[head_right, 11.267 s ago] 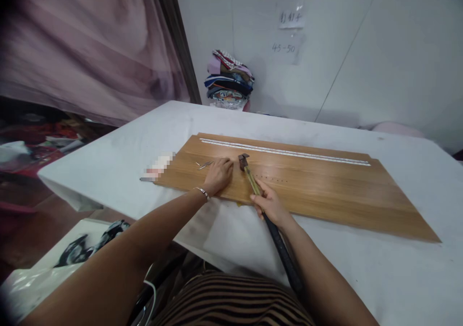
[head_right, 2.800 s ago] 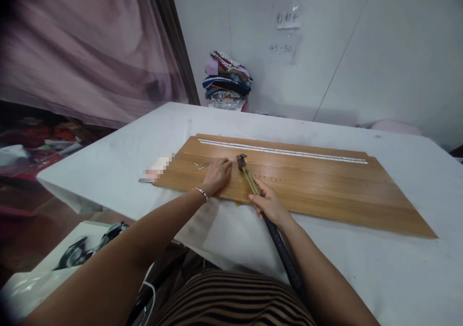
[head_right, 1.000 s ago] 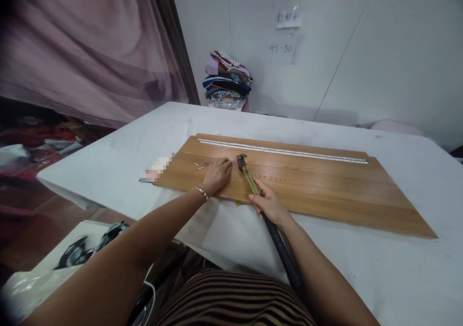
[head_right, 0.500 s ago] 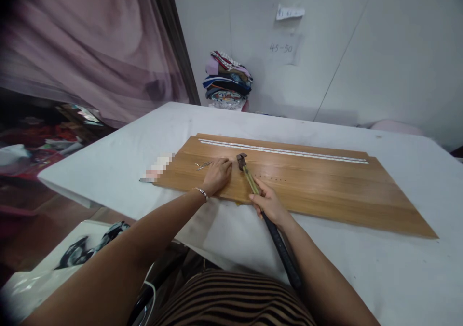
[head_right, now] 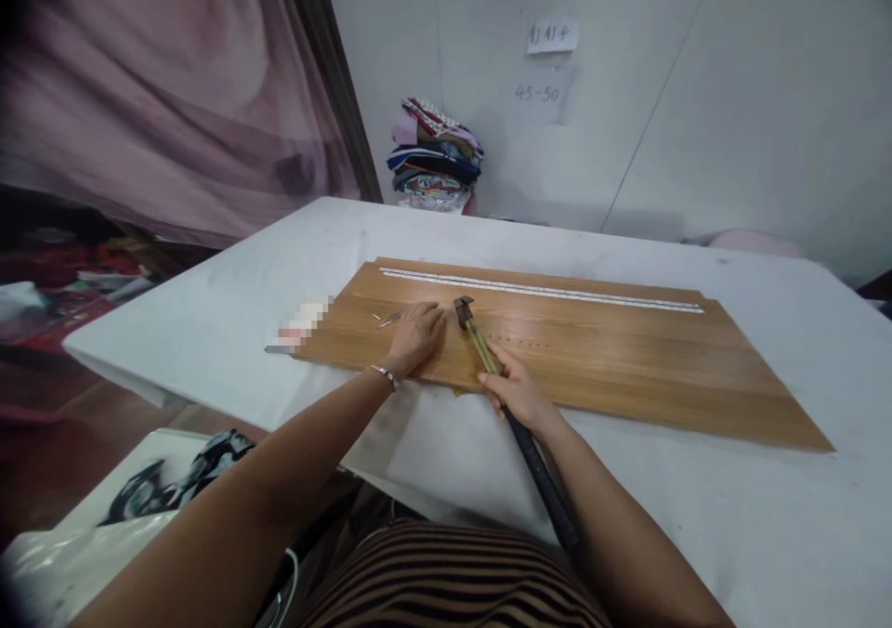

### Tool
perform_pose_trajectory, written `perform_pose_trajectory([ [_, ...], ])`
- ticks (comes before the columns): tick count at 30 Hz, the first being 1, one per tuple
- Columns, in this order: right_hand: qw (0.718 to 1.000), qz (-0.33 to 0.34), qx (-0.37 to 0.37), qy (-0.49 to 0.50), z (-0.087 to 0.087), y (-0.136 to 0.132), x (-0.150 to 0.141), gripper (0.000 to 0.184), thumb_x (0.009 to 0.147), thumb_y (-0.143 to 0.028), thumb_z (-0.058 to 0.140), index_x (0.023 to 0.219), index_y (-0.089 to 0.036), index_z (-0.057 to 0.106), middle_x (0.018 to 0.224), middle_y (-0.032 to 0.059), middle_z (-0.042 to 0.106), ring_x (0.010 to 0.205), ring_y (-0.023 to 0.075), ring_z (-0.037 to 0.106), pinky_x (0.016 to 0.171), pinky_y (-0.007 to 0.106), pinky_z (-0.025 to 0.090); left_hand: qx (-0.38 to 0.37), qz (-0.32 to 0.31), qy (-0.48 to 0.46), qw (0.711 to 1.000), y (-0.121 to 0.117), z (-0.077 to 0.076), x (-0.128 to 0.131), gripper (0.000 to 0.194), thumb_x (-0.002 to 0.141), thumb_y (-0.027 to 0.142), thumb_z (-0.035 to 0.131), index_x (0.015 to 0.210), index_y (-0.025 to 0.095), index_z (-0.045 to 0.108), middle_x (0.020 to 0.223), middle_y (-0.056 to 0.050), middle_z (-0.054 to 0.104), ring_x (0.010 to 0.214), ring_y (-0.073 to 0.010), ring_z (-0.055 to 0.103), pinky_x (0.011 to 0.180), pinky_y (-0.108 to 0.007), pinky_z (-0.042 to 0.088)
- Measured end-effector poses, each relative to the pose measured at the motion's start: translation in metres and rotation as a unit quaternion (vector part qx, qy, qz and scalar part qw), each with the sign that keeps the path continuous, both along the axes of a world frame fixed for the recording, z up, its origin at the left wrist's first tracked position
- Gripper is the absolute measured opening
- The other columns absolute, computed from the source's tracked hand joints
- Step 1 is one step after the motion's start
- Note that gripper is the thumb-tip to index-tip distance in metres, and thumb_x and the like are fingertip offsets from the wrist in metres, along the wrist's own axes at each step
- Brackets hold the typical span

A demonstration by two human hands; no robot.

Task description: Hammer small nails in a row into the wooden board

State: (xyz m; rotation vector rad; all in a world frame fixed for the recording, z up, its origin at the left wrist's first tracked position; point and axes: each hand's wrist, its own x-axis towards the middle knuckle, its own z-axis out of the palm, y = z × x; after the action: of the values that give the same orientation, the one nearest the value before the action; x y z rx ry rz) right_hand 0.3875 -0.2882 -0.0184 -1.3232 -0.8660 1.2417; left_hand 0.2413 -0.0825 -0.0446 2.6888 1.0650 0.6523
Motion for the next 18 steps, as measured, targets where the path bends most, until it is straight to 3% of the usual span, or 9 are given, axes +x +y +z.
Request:
perform_pose_trajectory([
  [5,1.0,-0.004,0.006,0.001,-0.003,0.001,0.002,0.108,0.076,-0.042,0.079,0.169,-0.014,0.031,0.054,-0.0116,0.049,0.04,0.0106,0.041,0.037,0.024,0.036,-0.066,0.015,-0.128,0.989,0.005,0.003,-0.008,0.024,0.1,0.02,0.056,0.11,0.017,0.078,0.132,-0.014,0.074,0.126,-0.0272,0.066,0.117,-0.045,0.046],
  [10,1.0,0.001,0.02,-0.011,0.003,0.002,0.0,0.109,0.078,-0.044,0.075,0.17,-0.009,0.026,0.049,-0.0141,0.046,0.038,0.0104,0.04,0.037,0.023,0.036,-0.216,0.024,-0.251,0.943,-0.013,0.015,-0.012,0.03,0.103,0.035,0.05,0.105,0.018,0.076,0.115,-0.012,0.079,0.106,-0.0244,0.073,0.101,-0.04,0.055],
  [13,0.999,-0.004,0.029,-0.016,0.012,0.004,0.0,0.107,0.078,-0.043,0.073,0.168,-0.007,0.029,0.049,-0.0141,0.045,0.038,0.0107,0.039,0.036,0.023,0.036,-0.386,-0.001,-0.259,0.886,-0.034,0.026,-0.005,0.041,0.104,0.049,0.049,0.101,0.016,0.073,0.108,-0.013,0.079,0.086,-0.0221,0.074,0.082,-0.035,0.059],
  [16,0.999,-0.01,0.035,-0.031,0.026,0.009,-0.001,0.103,0.078,-0.04,0.072,0.168,-0.01,0.032,0.05,-0.0134,0.047,0.039,0.011,0.041,0.036,0.024,0.038,-0.518,-0.015,-0.28,0.808,-0.051,0.041,0.009,0.052,0.099,0.064,0.056,0.111,0.016,0.072,0.108,-0.014,0.079,0.084,-0.0205,0.074,0.078,-0.032,0.057],
  [18,0.998,-0.021,0.044,-0.043,0.035,0.017,-0.005,0.097,0.078,-0.037,0.071,0.166,-0.015,0.038,0.056,-0.0113,0.051,0.042,0.0111,0.044,0.037,0.024,0.04,-0.573,-0.036,-0.307,0.759,-0.056,0.054,0.021,0.05,0.1,0.063,0.056,0.111,0.016,0.07,0.105,-0.013,0.079,0.086,-0.0194,0.075,0.078,-0.029,0.057],
])
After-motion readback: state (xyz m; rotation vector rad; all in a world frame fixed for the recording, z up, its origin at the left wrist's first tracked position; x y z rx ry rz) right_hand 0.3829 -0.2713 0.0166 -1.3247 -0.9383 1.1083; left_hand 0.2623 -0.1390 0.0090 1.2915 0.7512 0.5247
